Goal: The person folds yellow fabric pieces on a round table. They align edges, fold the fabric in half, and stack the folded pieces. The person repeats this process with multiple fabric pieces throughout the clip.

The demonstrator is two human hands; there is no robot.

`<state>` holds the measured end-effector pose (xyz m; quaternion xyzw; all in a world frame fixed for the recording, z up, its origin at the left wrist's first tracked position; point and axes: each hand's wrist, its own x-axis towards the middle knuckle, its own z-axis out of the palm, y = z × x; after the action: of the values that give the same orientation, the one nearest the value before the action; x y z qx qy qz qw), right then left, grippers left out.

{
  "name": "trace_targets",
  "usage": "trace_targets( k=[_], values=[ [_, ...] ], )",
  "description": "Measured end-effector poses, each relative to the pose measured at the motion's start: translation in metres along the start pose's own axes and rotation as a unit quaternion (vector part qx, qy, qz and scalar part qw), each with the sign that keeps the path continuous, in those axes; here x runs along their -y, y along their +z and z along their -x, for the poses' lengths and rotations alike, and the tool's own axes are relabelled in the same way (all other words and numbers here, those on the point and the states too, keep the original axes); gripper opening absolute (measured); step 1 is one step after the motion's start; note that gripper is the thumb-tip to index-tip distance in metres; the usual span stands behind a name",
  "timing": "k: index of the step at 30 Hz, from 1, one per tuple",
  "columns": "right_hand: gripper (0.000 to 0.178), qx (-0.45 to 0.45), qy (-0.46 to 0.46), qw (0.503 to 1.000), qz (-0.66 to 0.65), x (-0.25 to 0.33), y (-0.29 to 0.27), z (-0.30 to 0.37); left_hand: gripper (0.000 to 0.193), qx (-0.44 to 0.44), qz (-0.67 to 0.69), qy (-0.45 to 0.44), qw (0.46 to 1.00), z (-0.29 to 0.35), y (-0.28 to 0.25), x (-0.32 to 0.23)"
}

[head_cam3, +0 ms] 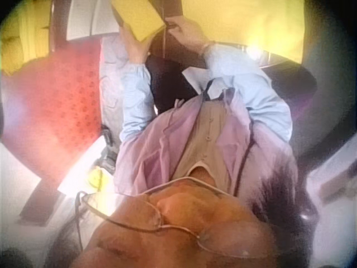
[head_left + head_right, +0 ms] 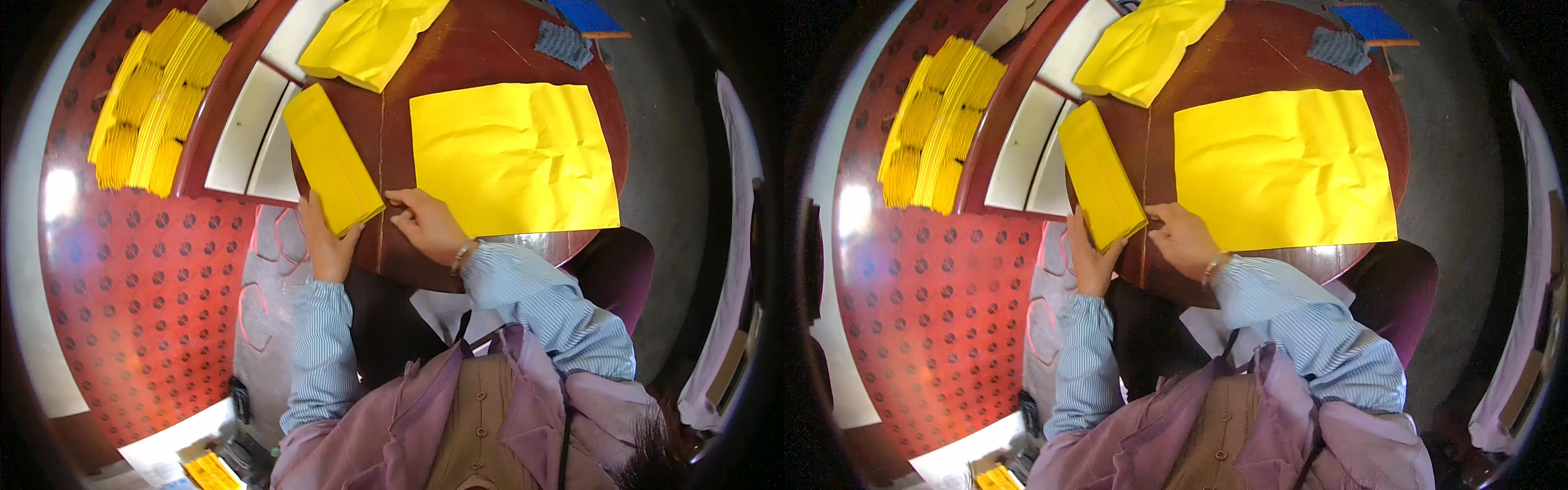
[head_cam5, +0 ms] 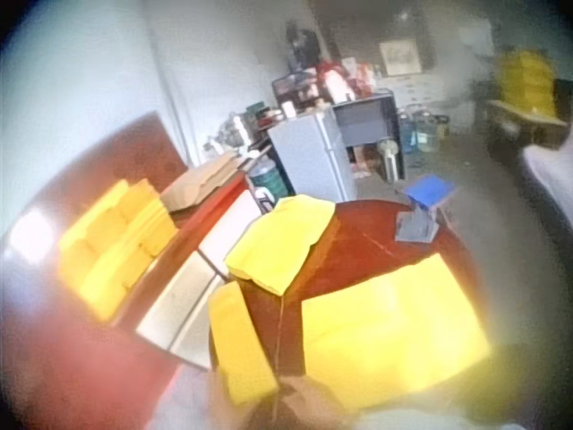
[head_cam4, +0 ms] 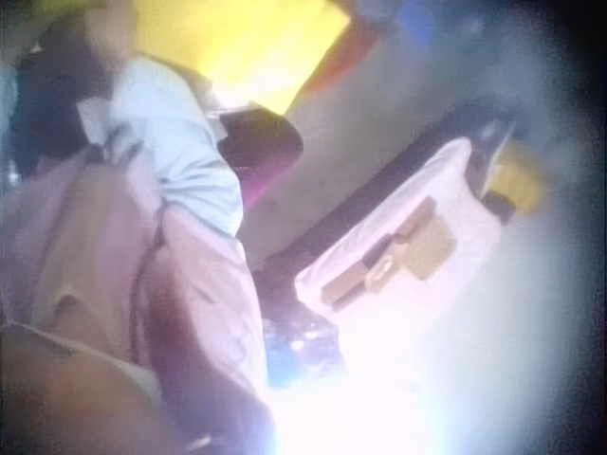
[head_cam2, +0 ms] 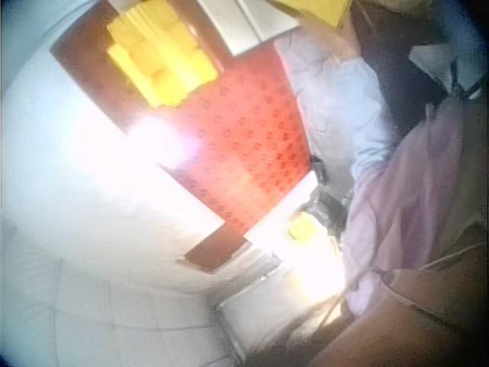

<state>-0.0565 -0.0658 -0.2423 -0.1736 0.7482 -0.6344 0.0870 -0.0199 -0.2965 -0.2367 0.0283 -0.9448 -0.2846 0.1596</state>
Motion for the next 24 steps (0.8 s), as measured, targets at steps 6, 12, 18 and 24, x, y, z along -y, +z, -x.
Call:
trace_targets(
  k=[6, 12, 18, 24],
  values=[
    [0.032, -0.015, -0.065, 0.995, 0.067, -0.025, 0.021, -0.031, 0.092, 0.015, 0.109, -0.100, 0.989, 0.022, 0.004, 0.025],
    [0.027, 0.004, -0.028, 1.000, -0.001, -0.021, 0.019, -0.033, 0.082, 0.005, 0.229, -0.132, 0.964, 0.025, 0.003, 0.014],
    [0.023, 0.010, -0.015, 0.998, 0.058, -0.018, 0.019, -0.037, 0.079, 0.000, 0.221, -0.127, 0.967, 0.028, 0.003, 0.021],
    [0.019, -0.031, 0.009, 0.996, 0.079, -0.010, 0.025, -0.038, 0.078, -0.004, 0.227, -0.138, 0.964, 0.029, 0.006, 0.026]
  ],
)
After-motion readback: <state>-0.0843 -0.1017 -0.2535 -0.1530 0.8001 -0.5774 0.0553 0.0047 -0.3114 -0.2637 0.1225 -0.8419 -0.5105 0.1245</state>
